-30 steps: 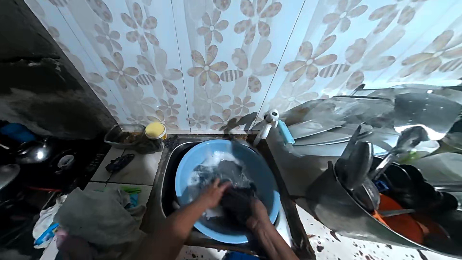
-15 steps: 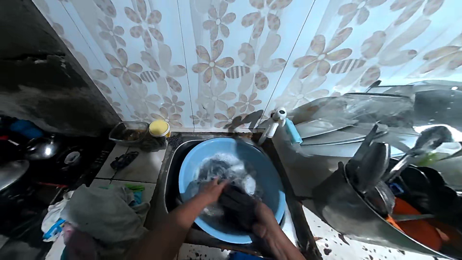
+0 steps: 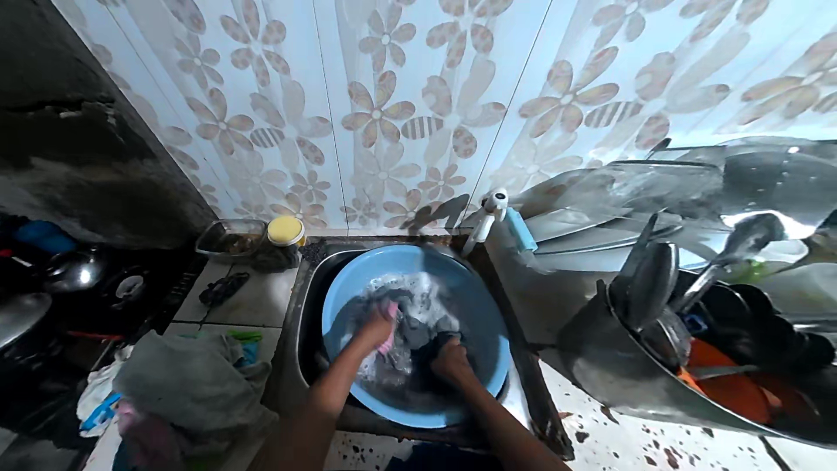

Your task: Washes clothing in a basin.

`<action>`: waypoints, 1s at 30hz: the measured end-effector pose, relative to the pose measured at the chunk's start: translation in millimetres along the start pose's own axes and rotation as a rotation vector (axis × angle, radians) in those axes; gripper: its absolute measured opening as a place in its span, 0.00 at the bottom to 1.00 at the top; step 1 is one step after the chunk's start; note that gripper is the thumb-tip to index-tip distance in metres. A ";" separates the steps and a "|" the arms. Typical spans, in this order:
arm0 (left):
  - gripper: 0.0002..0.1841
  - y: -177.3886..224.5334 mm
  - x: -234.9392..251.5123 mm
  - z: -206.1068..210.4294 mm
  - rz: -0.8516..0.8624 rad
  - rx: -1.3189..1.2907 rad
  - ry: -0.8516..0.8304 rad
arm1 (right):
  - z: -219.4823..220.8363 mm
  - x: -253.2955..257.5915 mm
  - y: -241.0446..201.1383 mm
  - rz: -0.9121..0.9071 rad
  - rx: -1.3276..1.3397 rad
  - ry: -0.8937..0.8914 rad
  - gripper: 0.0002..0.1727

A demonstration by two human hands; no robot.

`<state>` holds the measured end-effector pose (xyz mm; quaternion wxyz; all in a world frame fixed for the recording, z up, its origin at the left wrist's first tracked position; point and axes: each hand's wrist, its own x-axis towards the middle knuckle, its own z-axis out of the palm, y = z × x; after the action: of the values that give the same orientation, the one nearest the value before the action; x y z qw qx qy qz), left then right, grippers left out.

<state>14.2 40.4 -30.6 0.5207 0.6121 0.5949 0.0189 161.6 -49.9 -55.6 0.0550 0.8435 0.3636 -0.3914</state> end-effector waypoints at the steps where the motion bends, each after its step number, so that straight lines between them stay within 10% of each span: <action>1: 0.29 3.0 0.5 -13.1 0.046 0.003 0.065 | -3.1 2.0 3.5 -0.007 0.019 0.001 0.50; 7: 0.30 1.7 8.0 -16.4 0.236 0.301 0.311 | -9.7 -2.4 17.7 0.028 0.496 -0.049 0.26; 12: 0.33 11.4 -36.4 82.6 0.597 0.184 0.010 | -27.5 -19.5 0.6 0.025 1.407 0.193 0.15; 16: 0.39 -17.0 17.5 46.2 0.353 0.688 -0.070 | -62.6 -61.8 7.1 0.019 1.439 0.239 0.18; 21: 0.40 2.1 28.8 28.7 0.106 0.402 0.148 | -51.5 -59.2 15.0 -0.035 1.307 0.317 0.16; 25: 0.37 45.2 -37.7 95.6 0.508 -0.101 0.177 | -38.6 -25.6 17.2 -0.124 1.285 0.296 0.13; 30: 0.32 8.6 -9.6 77.0 0.290 0.570 -0.088 | -79.1 -61.7 18.1 -0.071 1.354 0.347 0.18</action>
<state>67.0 -11.9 -54.4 0.3452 0.8120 0.4597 -0.1008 196.1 -68.5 38.5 -0.5545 0.7300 0.0705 -0.3932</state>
